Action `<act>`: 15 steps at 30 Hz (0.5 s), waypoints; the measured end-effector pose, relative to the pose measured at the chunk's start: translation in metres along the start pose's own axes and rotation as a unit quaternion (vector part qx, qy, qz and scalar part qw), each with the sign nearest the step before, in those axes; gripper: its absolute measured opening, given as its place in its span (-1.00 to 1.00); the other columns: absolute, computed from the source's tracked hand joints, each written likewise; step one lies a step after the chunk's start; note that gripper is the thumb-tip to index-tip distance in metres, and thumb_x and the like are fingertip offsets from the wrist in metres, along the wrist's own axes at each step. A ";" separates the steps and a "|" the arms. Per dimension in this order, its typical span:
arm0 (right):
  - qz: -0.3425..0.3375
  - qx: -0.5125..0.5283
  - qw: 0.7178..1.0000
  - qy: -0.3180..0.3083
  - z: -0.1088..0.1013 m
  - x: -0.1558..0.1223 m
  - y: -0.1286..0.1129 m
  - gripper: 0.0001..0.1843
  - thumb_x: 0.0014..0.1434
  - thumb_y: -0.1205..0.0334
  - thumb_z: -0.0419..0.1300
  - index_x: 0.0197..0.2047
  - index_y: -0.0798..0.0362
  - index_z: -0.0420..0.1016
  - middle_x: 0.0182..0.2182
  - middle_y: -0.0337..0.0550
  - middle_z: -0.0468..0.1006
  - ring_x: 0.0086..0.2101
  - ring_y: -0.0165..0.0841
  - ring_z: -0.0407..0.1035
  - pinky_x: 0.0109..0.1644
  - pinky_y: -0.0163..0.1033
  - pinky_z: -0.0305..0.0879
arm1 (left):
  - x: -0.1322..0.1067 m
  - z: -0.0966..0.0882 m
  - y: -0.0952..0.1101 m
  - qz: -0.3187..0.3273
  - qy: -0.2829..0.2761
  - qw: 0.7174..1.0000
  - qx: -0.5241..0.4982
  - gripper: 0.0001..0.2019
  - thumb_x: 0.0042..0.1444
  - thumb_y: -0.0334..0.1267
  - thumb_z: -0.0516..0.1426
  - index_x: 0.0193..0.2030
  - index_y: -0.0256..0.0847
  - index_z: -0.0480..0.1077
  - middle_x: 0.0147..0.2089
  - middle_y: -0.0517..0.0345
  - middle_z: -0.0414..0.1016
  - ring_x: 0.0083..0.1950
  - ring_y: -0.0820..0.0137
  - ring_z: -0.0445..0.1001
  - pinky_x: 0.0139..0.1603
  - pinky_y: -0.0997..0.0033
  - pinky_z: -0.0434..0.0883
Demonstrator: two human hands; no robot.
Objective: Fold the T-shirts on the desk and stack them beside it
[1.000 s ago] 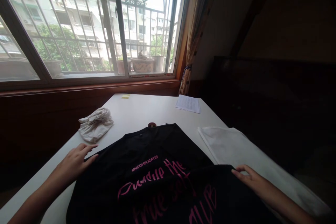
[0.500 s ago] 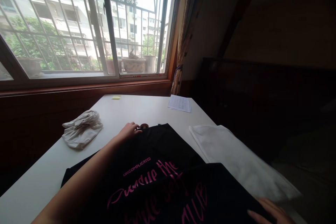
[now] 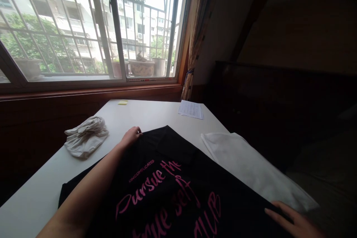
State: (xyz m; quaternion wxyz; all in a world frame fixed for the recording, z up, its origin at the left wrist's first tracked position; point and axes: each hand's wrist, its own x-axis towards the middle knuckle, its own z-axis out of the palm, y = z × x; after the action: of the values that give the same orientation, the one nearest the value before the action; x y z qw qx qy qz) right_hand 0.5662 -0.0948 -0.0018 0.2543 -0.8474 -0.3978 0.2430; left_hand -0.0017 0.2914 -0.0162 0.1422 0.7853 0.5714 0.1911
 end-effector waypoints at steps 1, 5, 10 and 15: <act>-0.009 -0.001 1.000 -0.011 0.000 0.001 -0.012 -0.30 -0.18 -0.35 0.25 -0.10 -0.02 0.61 -0.02 0.01 0.66 0.08 0.12 0.47 0.12 0.02 0.45 | -0.001 -0.004 -0.007 -0.008 0.005 1.000 0.002 -0.88 0.23 -0.23 0.16 -0.17 -0.20 0.48 -0.08 -0.01 0.50 -0.05 0.23 0.48 -0.04 0.35 0.37; -0.077 -0.015 0.995 -0.059 0.000 0.014 -0.071 -0.44 -0.07 -0.30 0.25 -0.17 -0.05 0.63 -0.12 -0.08 0.69 -0.01 0.05 0.52 0.07 -0.06 0.45 | -0.005 -0.020 -0.034 -0.040 0.027 0.999 0.010 -0.89 0.22 -0.23 0.16 -0.20 -0.20 0.47 -0.12 0.03 0.48 -0.06 0.24 0.47 -0.03 0.37 0.36; -0.115 -0.011 0.988 -0.100 0.004 0.034 -0.149 -0.59 0.12 -0.18 0.27 -0.20 -0.01 0.61 -0.23 -0.13 0.68 -0.08 -0.01 0.53 -0.04 -0.11 0.47 | -0.013 -0.042 -0.060 -0.082 0.073 0.994 0.023 -0.87 0.24 -0.20 0.15 -0.18 -0.19 0.46 -0.11 0.03 0.46 -0.06 0.23 0.46 -0.02 0.34 0.36; -0.129 0.000 0.991 -0.029 0.017 0.042 -0.197 -0.64 0.35 0.03 0.20 0.10 0.05 0.47 0.08 -0.10 0.50 -0.03 -0.18 0.46 0.04 -0.02 0.46 | -0.029 -0.055 -0.076 -0.102 0.111 0.988 0.027 -0.81 0.28 -0.19 0.07 -0.11 -0.19 0.46 -0.10 0.00 0.45 -0.07 0.20 0.47 0.00 0.28 0.38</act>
State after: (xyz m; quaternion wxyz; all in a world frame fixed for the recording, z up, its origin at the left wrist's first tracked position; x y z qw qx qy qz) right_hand 0.4709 0.0517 0.0996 0.2718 -0.7818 -0.5110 0.2321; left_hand -0.0987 0.2870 -0.0052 0.0751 0.7002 0.6660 0.2461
